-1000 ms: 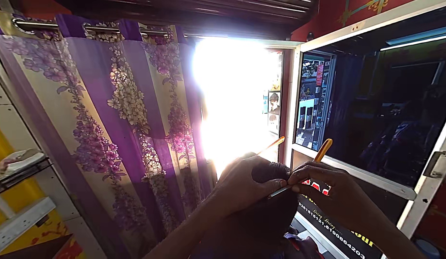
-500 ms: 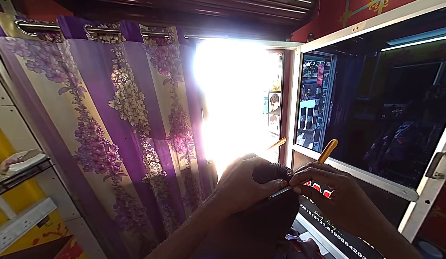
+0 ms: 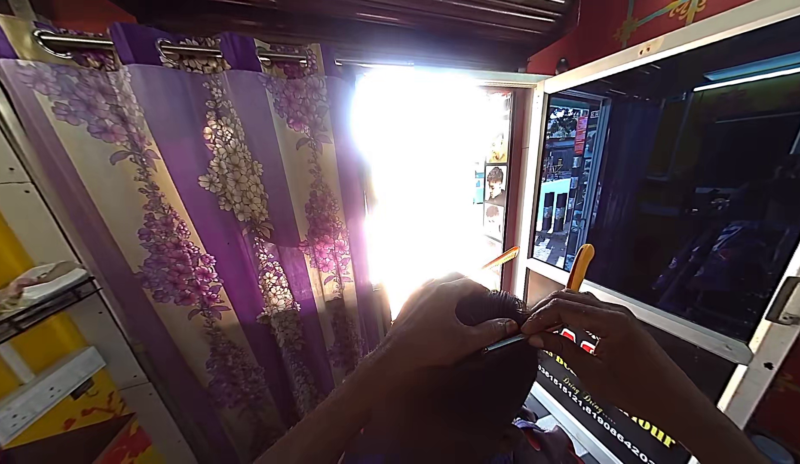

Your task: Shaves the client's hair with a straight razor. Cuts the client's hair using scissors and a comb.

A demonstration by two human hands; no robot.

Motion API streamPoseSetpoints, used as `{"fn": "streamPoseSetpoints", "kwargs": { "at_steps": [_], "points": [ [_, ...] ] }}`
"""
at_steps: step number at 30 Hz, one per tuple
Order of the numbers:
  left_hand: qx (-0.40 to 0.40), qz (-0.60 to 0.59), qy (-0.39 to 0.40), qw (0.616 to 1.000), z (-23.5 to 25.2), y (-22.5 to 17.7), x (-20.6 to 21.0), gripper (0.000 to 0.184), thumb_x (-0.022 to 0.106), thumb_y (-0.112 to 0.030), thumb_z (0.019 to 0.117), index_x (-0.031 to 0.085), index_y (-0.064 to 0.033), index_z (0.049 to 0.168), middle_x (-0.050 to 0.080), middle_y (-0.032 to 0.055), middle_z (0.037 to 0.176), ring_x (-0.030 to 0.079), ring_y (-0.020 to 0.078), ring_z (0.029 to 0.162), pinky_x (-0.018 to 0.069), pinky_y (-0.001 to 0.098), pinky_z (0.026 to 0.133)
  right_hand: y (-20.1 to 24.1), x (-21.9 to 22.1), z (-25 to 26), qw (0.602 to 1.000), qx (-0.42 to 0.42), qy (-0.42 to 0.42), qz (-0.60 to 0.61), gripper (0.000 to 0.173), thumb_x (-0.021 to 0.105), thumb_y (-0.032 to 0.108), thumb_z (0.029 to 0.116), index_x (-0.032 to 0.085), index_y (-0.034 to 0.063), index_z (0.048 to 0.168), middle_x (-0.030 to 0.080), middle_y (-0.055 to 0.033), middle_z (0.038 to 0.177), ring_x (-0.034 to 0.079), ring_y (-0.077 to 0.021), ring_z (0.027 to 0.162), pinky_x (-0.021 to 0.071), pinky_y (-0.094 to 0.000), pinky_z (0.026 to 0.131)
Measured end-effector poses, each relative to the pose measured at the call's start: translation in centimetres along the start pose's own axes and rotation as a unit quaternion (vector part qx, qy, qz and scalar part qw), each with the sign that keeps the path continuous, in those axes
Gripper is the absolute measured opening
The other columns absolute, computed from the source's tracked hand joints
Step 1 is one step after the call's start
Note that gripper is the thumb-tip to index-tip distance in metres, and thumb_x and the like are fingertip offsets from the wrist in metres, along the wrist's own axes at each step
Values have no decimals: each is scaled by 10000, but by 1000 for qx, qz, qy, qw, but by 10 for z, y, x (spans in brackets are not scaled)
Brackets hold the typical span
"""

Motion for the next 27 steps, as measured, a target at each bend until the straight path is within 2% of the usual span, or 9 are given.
{"fn": "streamPoseSetpoints", "kwargs": {
  "at_steps": [5, 10, 21, 23, 27],
  "points": [
    [5, -2, -2, 1000, 0, -2, -1, 463, 699, -654, 856, 745, -268, 1107, 656, -109, 1072, 622, 22, 974, 532, 306, 843, 2, -1, 1, 1000, -1, -9, -16, 124, 630, 416, 975, 734, 352, 995, 692, 213, 976, 634, 3, 972, 511, -286, 864],
    [13, 5, -9, 1000, -1, -2, -1, 462, 700, -652, 856, 751, -260, 1096, 656, -100, 1067, 620, 26, 972, 530, 306, 837, 2, 0, 3, 1000, -18, 7, -9, 115, 629, 394, 971, 724, 327, 976, 686, 204, 947, 646, 12, 942, 539, -265, 862],
    [5, 0, 0, 1000, 0, -3, -1, 458, 699, -631, 872, 747, -249, 1120, 654, -92, 1090, 626, 31, 972, 536, 308, 840, 4, -1, 5, 999, -19, 2, -29, 138, 615, 422, 976, 727, 342, 974, 680, 219, 958, 624, 16, 951, 492, -296, 868],
    [9, 3, -1, 1000, 0, -3, -1, 461, 699, -628, 873, 751, -243, 1121, 657, -85, 1087, 625, 37, 972, 534, 309, 839, 6, -2, 5, 999, -22, 7, -33, 139, 609, 420, 978, 724, 343, 971, 677, 221, 945, 631, 24, 943, 510, -296, 892],
    [13, -2, -7, 1000, 0, -3, -1, 435, 701, -621, 875, 751, -254, 1103, 653, -89, 1067, 625, 39, 963, 534, 313, 837, 7, -2, 6, 999, -23, 7, -41, 166, 595, 439, 983, 728, 341, 970, 679, 217, 946, 625, 17, 942, 501, -290, 858]
  ]
}}
Point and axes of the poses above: each hand's wrist, its own z-axis towards the middle knuckle, its own x-axis out of the palm, y = z × x, the point moved 6 cm from there along z, towards the middle knuckle
